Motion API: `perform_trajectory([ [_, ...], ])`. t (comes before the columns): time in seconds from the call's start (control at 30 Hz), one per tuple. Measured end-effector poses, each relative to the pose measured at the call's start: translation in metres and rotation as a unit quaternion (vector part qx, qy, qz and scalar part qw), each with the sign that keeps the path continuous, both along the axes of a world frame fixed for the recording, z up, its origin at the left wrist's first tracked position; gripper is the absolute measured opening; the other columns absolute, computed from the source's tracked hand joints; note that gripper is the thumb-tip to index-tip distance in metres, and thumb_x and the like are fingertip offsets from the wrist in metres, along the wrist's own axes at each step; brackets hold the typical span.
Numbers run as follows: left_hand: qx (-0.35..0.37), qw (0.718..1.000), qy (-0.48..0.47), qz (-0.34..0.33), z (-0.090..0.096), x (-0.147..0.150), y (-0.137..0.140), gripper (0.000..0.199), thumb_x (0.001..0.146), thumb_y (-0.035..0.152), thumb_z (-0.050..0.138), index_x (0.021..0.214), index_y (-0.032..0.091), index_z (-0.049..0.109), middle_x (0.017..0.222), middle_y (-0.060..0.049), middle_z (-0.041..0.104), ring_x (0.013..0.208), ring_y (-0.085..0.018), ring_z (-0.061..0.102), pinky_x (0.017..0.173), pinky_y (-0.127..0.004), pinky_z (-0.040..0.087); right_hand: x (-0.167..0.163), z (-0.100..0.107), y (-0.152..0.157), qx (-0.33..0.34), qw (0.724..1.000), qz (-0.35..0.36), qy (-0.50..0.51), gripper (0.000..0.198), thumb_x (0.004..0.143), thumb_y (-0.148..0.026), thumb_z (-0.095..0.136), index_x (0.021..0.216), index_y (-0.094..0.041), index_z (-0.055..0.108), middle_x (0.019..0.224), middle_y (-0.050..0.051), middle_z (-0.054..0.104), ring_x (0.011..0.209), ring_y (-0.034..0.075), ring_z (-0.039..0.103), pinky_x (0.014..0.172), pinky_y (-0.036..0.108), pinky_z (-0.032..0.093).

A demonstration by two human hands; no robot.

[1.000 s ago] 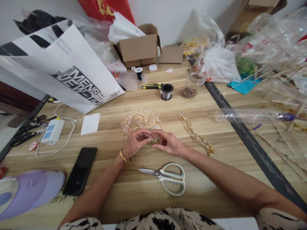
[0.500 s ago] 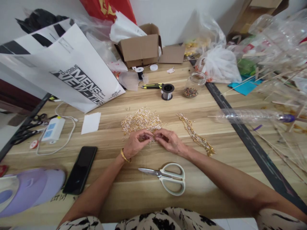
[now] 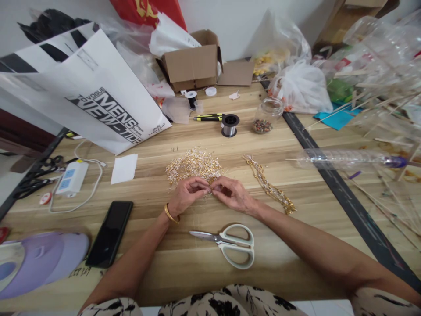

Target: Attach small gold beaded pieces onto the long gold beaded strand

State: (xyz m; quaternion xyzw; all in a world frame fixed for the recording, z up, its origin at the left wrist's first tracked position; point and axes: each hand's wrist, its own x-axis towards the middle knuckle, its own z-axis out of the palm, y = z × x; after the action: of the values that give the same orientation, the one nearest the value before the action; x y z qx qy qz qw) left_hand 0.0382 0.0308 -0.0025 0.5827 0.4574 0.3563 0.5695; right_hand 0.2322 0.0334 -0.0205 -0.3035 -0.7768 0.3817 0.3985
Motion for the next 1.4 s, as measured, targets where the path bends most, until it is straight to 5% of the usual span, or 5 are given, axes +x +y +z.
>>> perform_trajectory([
  [0.4, -0.004, 0.999, 0.035, 0.034, 0.0033, 0.0032, -0.0012, 0.018, 0.065, 0.027, 0.075, 0.072, 0.012, 0.069, 0.064, -0.003, 0.069, 0.058, -0.011, 0.06, 0.057, -0.02, 0.048, -0.0002, -0.0012, 0.0015, 0.016, 1.0, 0.0, -0.014, 0.008, 0.085, -0.02, 0.056, 0.089, -0.015, 0.061, 0.074, 0.002, 0.057, 0.061, 0.01, 0.051, 0.054, 0.02, 0.041],
  [1.03, -0.037, 0.999, 0.015, 0.026, 0.0095, 0.0053, 0.0007, 0.021, 0.074, 0.032, 0.066, 0.074, 0.012, 0.068, 0.065, -0.003, 0.069, 0.06, -0.013, 0.062, 0.062, -0.025, 0.053, -0.0003, -0.0034, 0.0041, 0.009, 1.0, 0.0, -0.013, 0.01, 0.089, -0.02, 0.051, 0.085, -0.016, 0.059, 0.076, 0.003, 0.057, 0.064, 0.012, 0.049, 0.059, 0.023, 0.04],
  [1.4, -0.034, 0.999, 0.028, 0.018, 0.0071, 0.0038, -0.0018, 0.02, 0.067, 0.026, 0.073, 0.079, 0.011, 0.067, 0.074, -0.005, 0.07, 0.069, -0.014, 0.064, 0.068, -0.025, 0.05, 0.0004, -0.0023, 0.0039, -0.019, 1.0, -0.006, -0.01, 0.01, 0.087, -0.019, 0.051, 0.083, -0.015, 0.058, 0.074, 0.002, 0.055, 0.062, 0.011, 0.047, 0.057, 0.022, 0.038],
])
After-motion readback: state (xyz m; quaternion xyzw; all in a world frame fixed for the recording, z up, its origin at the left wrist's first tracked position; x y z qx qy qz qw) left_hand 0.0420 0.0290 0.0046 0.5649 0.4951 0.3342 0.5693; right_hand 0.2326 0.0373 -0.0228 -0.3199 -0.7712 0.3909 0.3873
